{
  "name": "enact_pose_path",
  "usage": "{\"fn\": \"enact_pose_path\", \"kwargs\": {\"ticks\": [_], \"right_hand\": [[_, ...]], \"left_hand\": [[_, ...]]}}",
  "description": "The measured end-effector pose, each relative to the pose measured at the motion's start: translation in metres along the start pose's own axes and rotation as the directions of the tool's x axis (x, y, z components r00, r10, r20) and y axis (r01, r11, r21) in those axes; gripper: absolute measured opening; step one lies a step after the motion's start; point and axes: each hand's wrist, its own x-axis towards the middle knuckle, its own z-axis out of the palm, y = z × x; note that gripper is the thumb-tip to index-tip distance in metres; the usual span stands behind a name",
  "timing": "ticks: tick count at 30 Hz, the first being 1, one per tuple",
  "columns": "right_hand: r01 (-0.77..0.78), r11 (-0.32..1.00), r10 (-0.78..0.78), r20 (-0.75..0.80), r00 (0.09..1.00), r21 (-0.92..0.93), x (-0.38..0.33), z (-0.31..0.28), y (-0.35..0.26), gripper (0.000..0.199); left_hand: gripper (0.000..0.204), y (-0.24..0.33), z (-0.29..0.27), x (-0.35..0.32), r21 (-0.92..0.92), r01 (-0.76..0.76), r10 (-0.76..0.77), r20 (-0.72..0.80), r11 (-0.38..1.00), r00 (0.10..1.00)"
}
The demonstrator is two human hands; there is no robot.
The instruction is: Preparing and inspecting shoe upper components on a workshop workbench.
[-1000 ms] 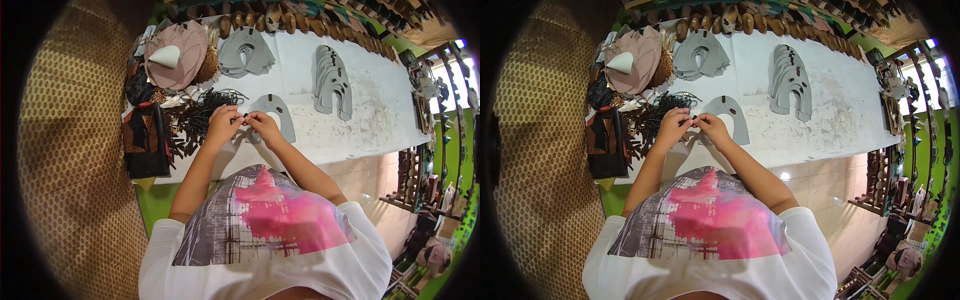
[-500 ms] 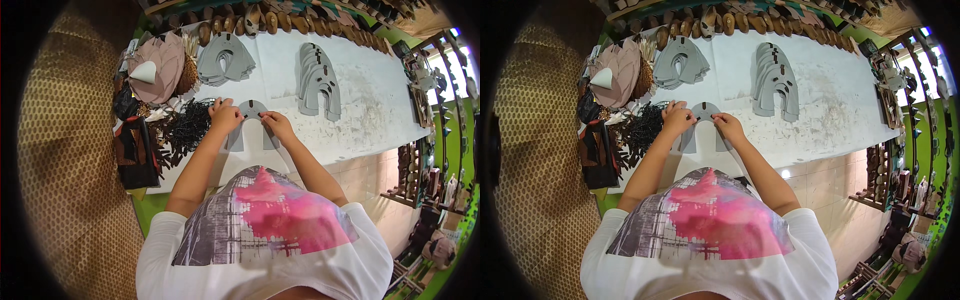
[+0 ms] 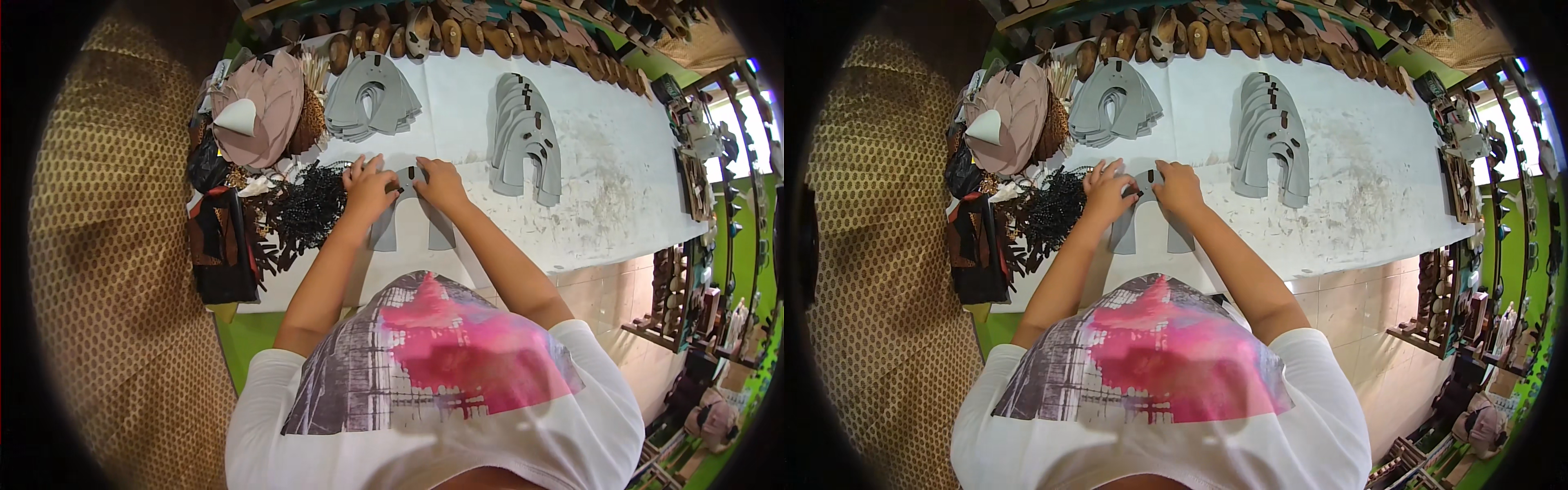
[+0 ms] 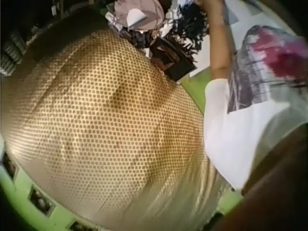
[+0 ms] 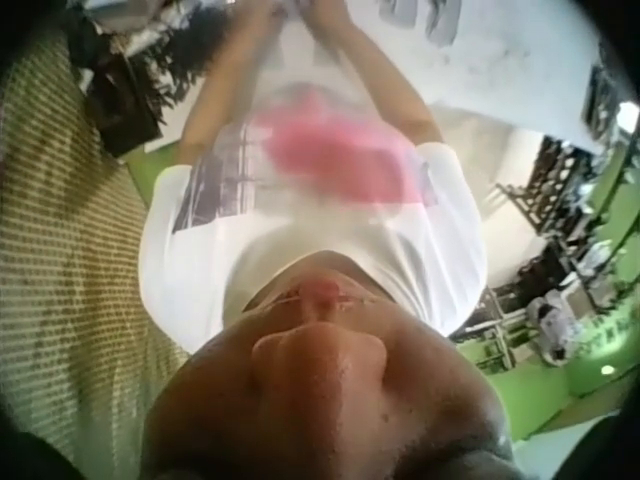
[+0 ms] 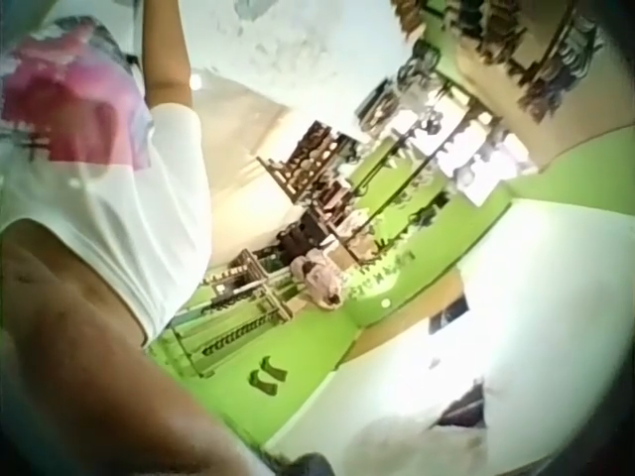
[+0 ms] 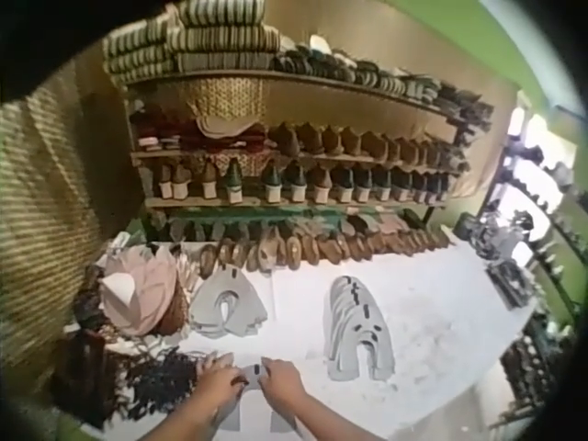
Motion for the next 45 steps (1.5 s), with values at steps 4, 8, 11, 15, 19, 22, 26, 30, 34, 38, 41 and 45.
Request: {"fn": "enact_pose_path", "kwargs": {"ticks": [4, 8, 11, 15, 19, 22, 26, 30, 34, 38, 41, 45], "right_hand": [[-0.08, 0.996, 0.069, 0.255, 0.964, 0.033, 0.018, -0.002, 0.001, 0.035], [-0.104, 0.987, 0.154, 0.517, 0.842, -0.124, 0.035, -0.011, -0.008, 0.033], [-0.067, 0.974, 0.183, 0.576, 0.797, -0.216, 0.035, -0.002, -0.005, 0.036], [-0.079, 0.97, 0.182, 0.474, 0.862, -0.229, 0.03, 0.008, -0.006, 0.031], [-0.146, 0.968, 0.231, 0.496, 0.837, -0.204, 0.03, 0.008, -0.007, 0.031], [-0.201, 0.968, 0.25, 0.522, 0.816, -0.148, 0.032, 0.007, -0.007, 0.034], [-0.249, 0.965, 0.254, 0.537, 0.804, -0.085, 0.03, 0.006, -0.003, 0.036], [-0.246, 0.96, 0.277, 0.549, 0.788, -0.132, 0.03, -0.002, -0.013, 0.042], [-0.614, 0.787, 0.5, 0.515, 0.696, 0.066, 0.033, -0.008, -0.019, 0.048], [-0.561, 0.807, 0.362, 0.597, 0.716, 0.184, 0.041, -0.008, -0.008, 0.04], [-0.249, 0.968, 0.163, 0.648, 0.744, 0.042, 0.042, -0.003, -0.009, 0.033], [-0.112, 0.948, 0.255, 0.5, 0.828, -0.298, 0.029, -0.001, -0.033, 0.024]], "left_hand": [[0.012, 0.004, 0.003, -0.007, 0.057, -0.112, 0.115, -0.052, 0.992, 0.992], [0.012, 0.001, 0.003, -0.017, 0.129, -0.157, 0.172, -0.108, 0.979, 0.979], [0.012, 0.001, 0.006, -0.022, 0.176, -0.212, 0.234, -0.116, 0.961, 0.965], [0.02, -0.002, 0.011, -0.029, 0.234, -0.263, 0.296, -0.121, 0.936, 0.947], [0.023, 0.002, 0.01, -0.031, 0.269, -0.245, 0.281, -0.102, 0.931, 0.954], [0.024, 0.004, 0.007, -0.033, 0.349, -0.271, 0.316, -0.077, 0.897, 0.946], [0.026, 0.005, 0.007, -0.034, 0.361, -0.279, 0.319, -0.055, 0.89, 0.946], [0.032, 0.001, 0.01, -0.043, 0.347, -0.267, 0.297, -0.035, 0.899, 0.954], [0.04, 0.006, 0.008, -0.051, 0.397, -0.209, 0.187, 0.093, 0.894, 0.978], [0.049, -0.001, 0.021, -0.058, 0.322, -0.184, 0.175, 0.058, 0.929, 0.983], [0.052, -0.002, 0.027, -0.06, 0.291, -0.18, 0.176, 0.038, 0.94, 0.984], [0.053, -0.003, 0.028, -0.066, 0.296, -0.147, 0.14, 0.044, 0.944, 0.989]]}}
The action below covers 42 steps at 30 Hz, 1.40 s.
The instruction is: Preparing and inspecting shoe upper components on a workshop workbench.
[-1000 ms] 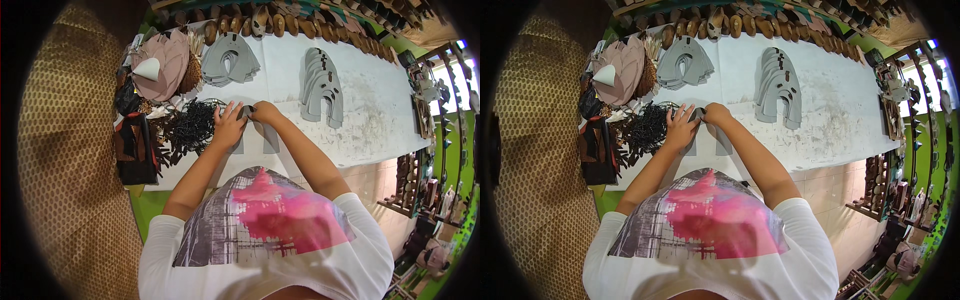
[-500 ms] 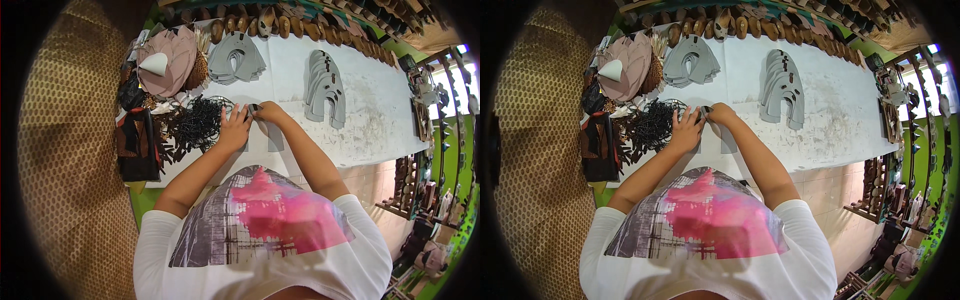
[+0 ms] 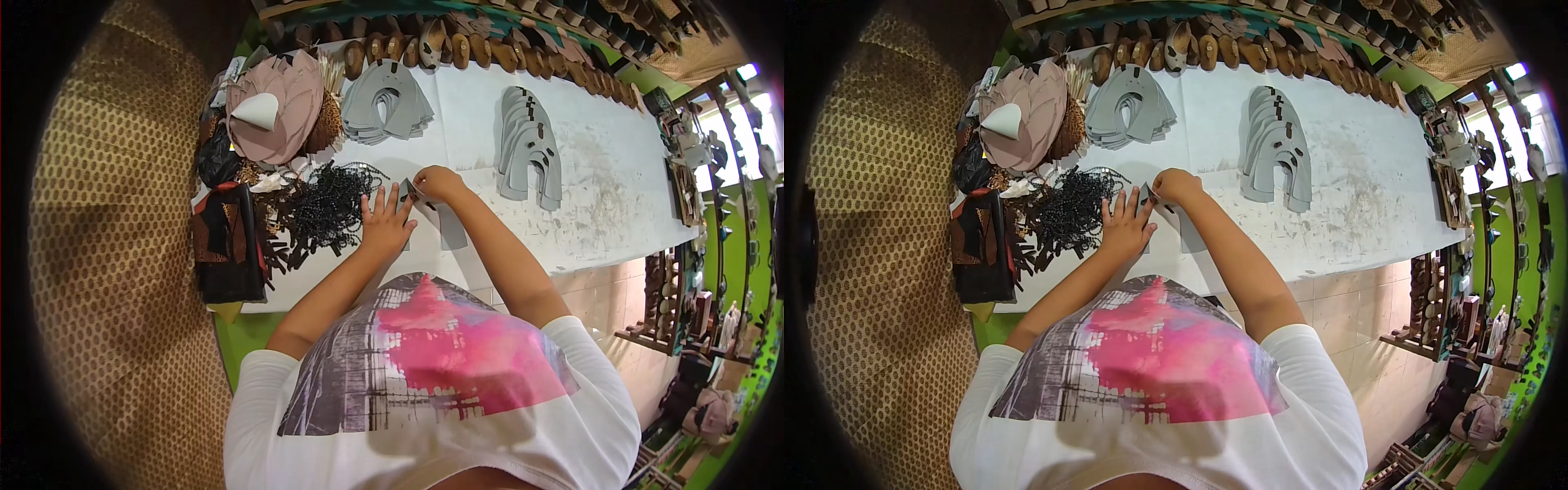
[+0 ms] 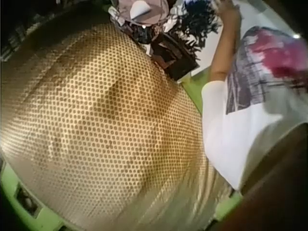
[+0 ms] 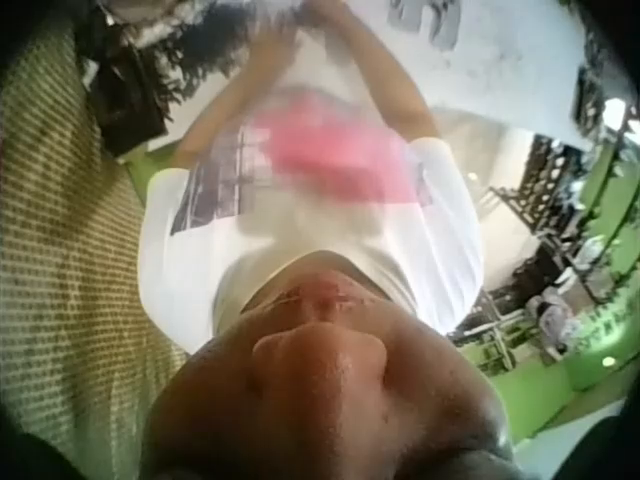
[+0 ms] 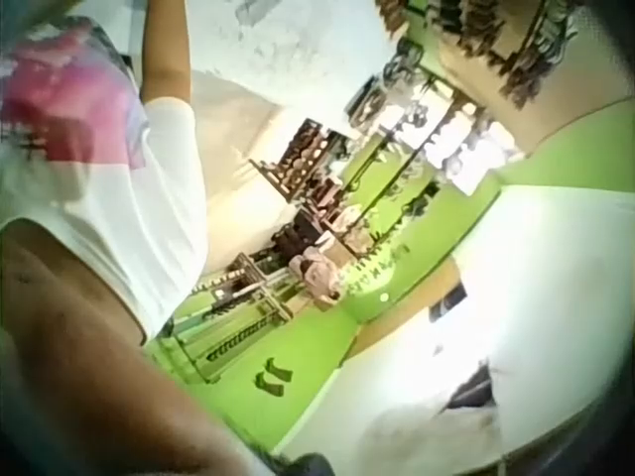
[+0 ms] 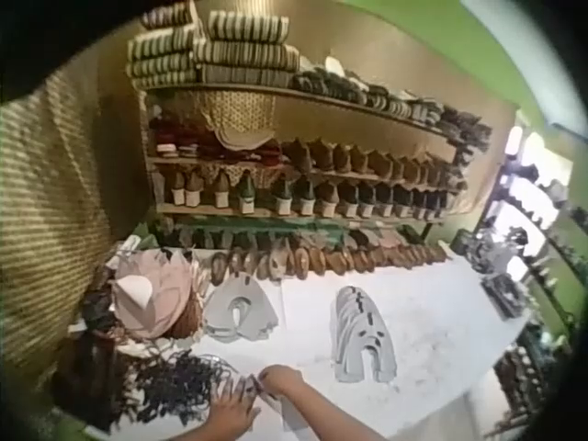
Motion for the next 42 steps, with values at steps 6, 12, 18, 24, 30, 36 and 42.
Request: {"fn": "enact_pose_path", "kwargs": {"ticks": [6, 12, 18, 24, 30, 36, 42], "right_hand": [[-0.05, 0.997, 0.045, -0.08, 0.996, -0.059, -0.001, 0.002, 0.0, 0.021], [-0.01, 1.0, 0.011, -0.068, 0.998, 0.014, 0.006, 0.006, 0.009, 0.02], [-0.026, 0.999, 0.026, -0.008, 1.0, -0.035, 0.013, 0.008, 0.004, 0.021], [0.067, 0.995, -0.065, 0.022, 0.998, -0.07, 0.021, 0.006, 0.013, 0.022], [0.115, 0.987, -0.107, 0.075, 0.991, -0.113, 0.017, -0.004, 0.004, 0.026], [0.145, 0.963, -0.135, 0.058, 0.989, -0.229, 0.018, -0.004, 0.008, 0.024], [0.24, 0.95, -0.23, 0.073, 0.97, -0.2, 0.018, -0.011, 0.015, 0.024]], "left_hand": [[0.053, 0.002, 0.001, 0.001, -0.01, 0.017, -0.017, -0.018, 1.0, 1.0], [0.054, 0.002, -0.001, 0.001, -0.035, 0.037, -0.037, 0.016, 0.999, 0.999], [0.053, 0.003, -0.003, 0.001, -0.012, 0.063, -0.062, 0.078, 0.998, 0.995], [0.054, 0.003, 0.0, 0.002, -0.015, 0.047, -0.046, 0.064, 0.999, 0.997], [0.053, 0.0, -0.001, 0.001, -0.017, 0.044, -0.043, 0.067, 0.999, 0.997], [0.058, 0.004, -0.002, 0.002, -0.015, 0.054, -0.053, 0.047, 0.998, 0.997], [0.06, 0.002, -0.002, 0.0, 0.005, 0.062, -0.062, 0.055, 0.998, 0.997]]}}
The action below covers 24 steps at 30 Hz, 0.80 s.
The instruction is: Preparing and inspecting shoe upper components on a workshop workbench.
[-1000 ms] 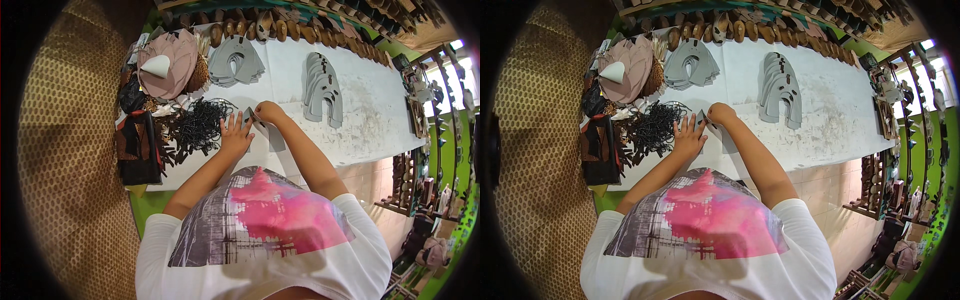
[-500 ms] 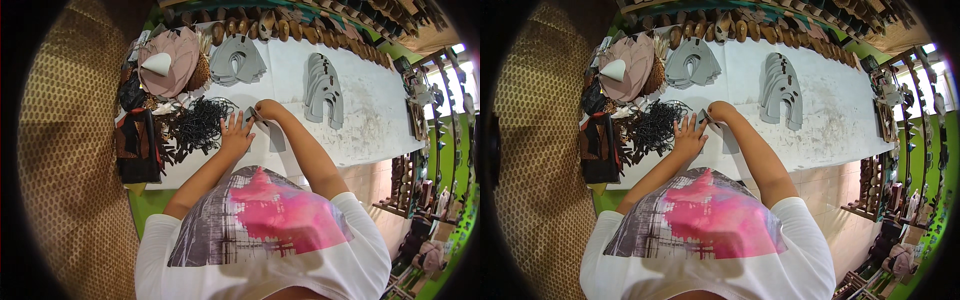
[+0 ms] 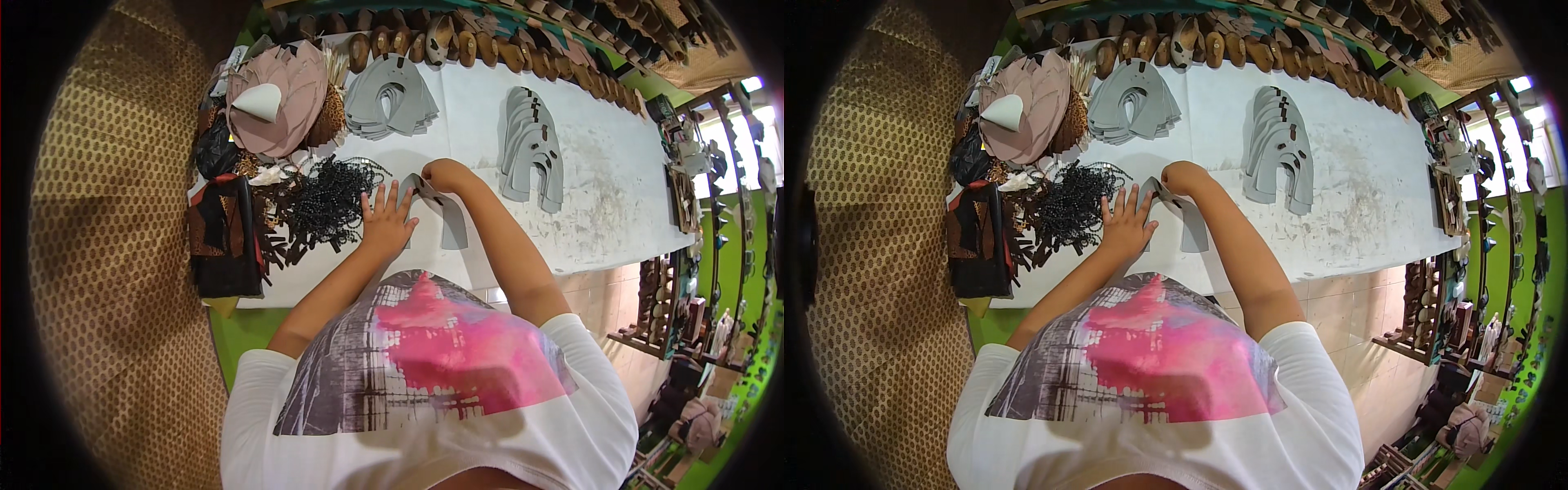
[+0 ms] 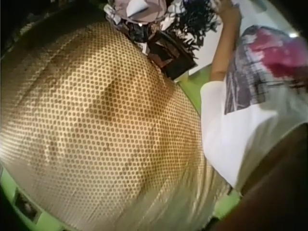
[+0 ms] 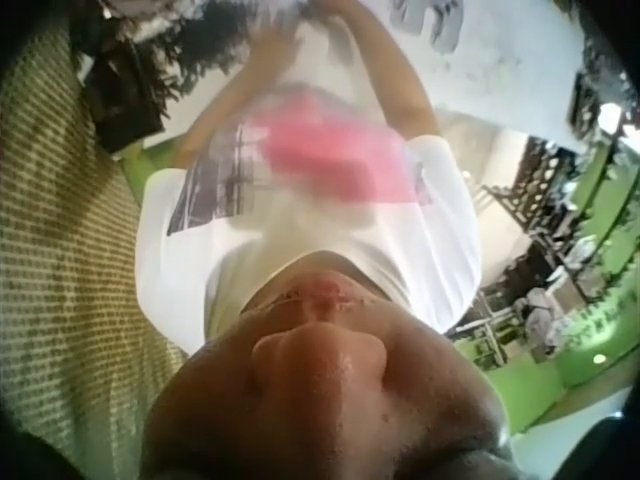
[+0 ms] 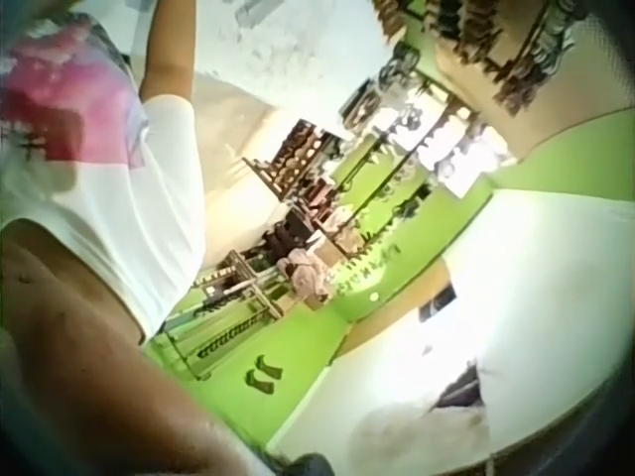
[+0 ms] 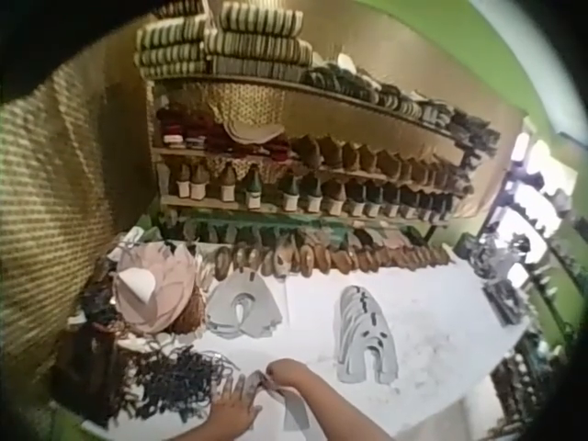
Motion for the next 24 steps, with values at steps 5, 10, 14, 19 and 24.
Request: {"fn": "enact_pose_path", "kwargs": {"ticks": [5, 10, 14, 19, 24], "right_hand": [[-0.019, 0.999, 0.02, -0.034, 0.999, 0.031, 0.0, 0.002, 0.006, 0.022], [-0.078, 0.967, 0.113, -0.131, 0.985, 0.243, -0.003, -0.001, 0.006, 0.043], [-0.321, 0.804, 0.382, -0.021, 0.924, 0.501, -0.008, -0.001, -0.002, 0.063], [-0.159, 0.838, 0.137, 0.08, 0.987, 0.523, -0.016, 0.001, -0.001, 0.053], [-0.182, 0.851, 0.201, 0.015, 0.98, 0.492, -0.011, 0.006, 0.004, 0.045]], "left_hand": [[0.058, 0.001, -0.001, 0.001, -0.025, -0.014, 0.013, -0.02, 1.0, 1.0], [0.055, 0.0, 0.001, 0.0, -0.043, -0.026, 0.024, -0.039, 0.999, 0.999], [0.056, -0.001, 0.001, 0.001, -0.039, -0.014, 0.013, -0.011, 0.999, 1.0], [0.057, -0.002, 0.001, 0.0, -0.025, -0.016, 0.016, -0.008, 1.0, 1.0], [0.059, 0.0, 0.0, 0.002, -0.01, -0.018, 0.018, 0.008, 1.0, 1.0]]}}
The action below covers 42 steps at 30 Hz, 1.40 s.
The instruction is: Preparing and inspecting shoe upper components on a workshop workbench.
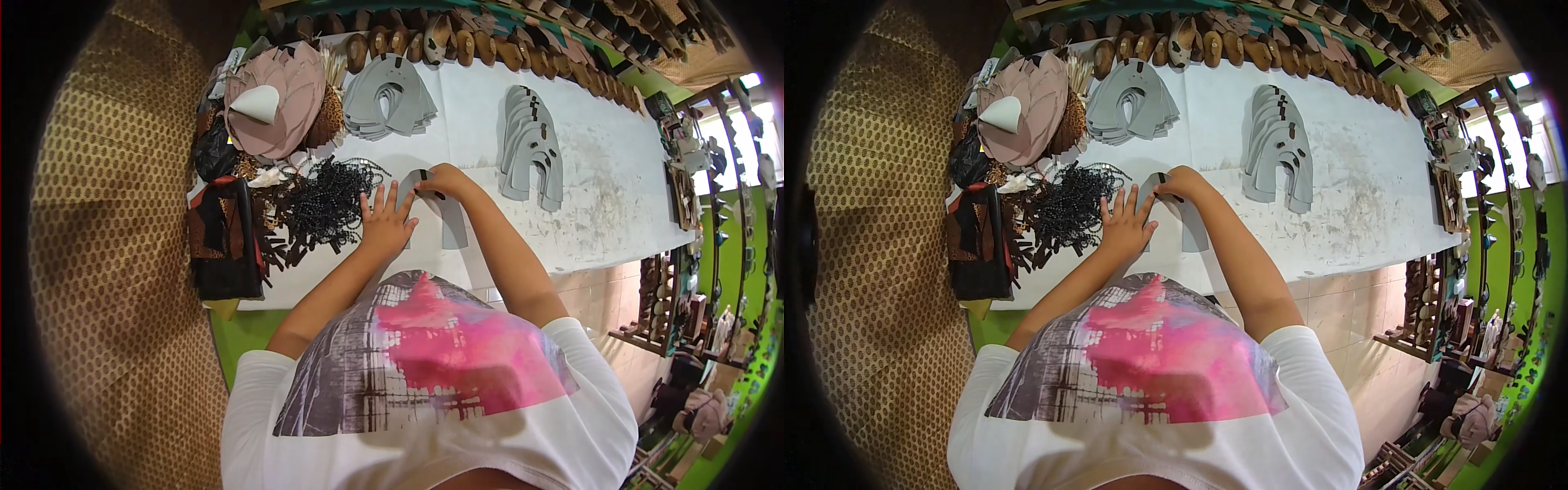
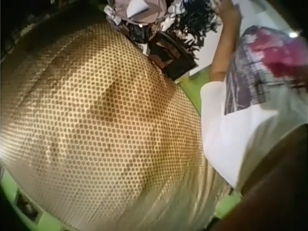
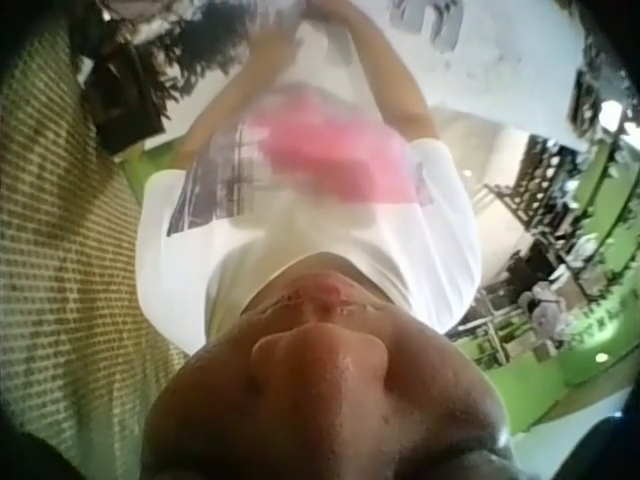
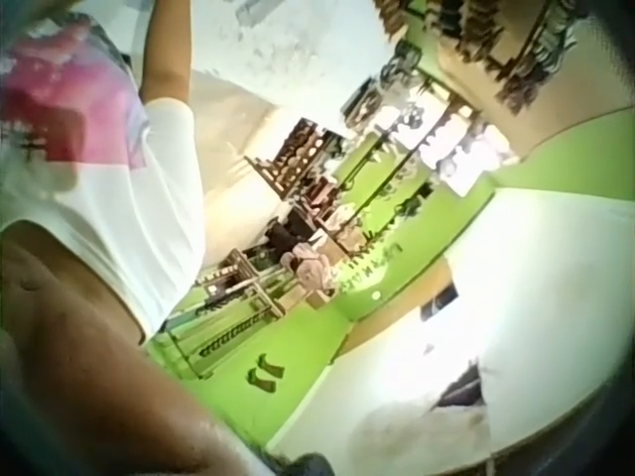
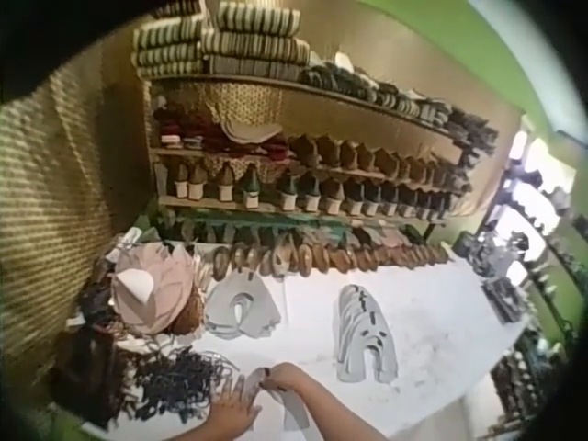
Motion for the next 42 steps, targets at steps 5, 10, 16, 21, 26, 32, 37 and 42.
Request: {"fn": "enact_pose_path", "kwargs": {"ticks": [5, 10, 16, 21, 26, 32, 37, 42], "right_hand": [[-0.021, 0.965, -0.099, -0.436, 0.894, -0.262, -0.012, 0.018, 0.004, 0.046], [0.149, 0.94, -0.327, -0.696, 0.639, -0.306, -0.03, 0.03, 0.015, 0.027], [0.24, 0.92, -0.389, -0.639, 0.664, -0.311, -0.061, 0.046, 0.04, 0.014], [0.208, 0.9, -0.429, -0.693, 0.58, -0.383, -0.075, 0.065, 0.039, 0.019], [0.184, 0.893, -0.434, -0.678, 0.593, -0.411, -0.077, 0.063, 0.04, 0.021], [0.16, 0.879, -0.455, -0.692, 0.561, -0.449, -0.078, 0.064, 0.038, 0.021], [0.182, 0.888, -0.446, -0.694, 0.565, -0.423, -0.077, 0.064, 0.038, 0.022], [0.171, 0.886, -0.45, -0.708, 0.544, -0.432, -0.077, 0.065, 0.037, 0.019]], "left_hand": [[0.063, -0.001, 0.002, -0.002, -0.024, 0.003, -0.004, -0.035, 1.0, 0.999], [0.065, -0.001, 0.006, -0.001, -0.043, 0.013, -0.015, -0.054, 0.999, 0.998], [0.063, -0.001, 0.005, -0.002, -0.023, 0.01, -0.011, -0.059, 1.0, 0.998], [0.063, -0.002, 0.004, 0.0, -0.018, 0.013, -0.014, -0.077, 1.0, 0.997], [0.063, -0.001, -0.013, 0.007, -0.041, 0.02, -0.019, 0.023, 0.999, 1.0], [0.053, -0.002, -0.021, 0.012, -0.059, -0.011, 0.008, -0.035, 0.998, 0.999], [0.036, -0.003, -0.018, 0.019, -0.099, -0.029, 0.014, -0.15, 0.995, 0.989], [0.013, -0.002, -0.021, 0.034, -0.216, -0.034, -0.023, -0.253, 0.976, 0.967]]}}
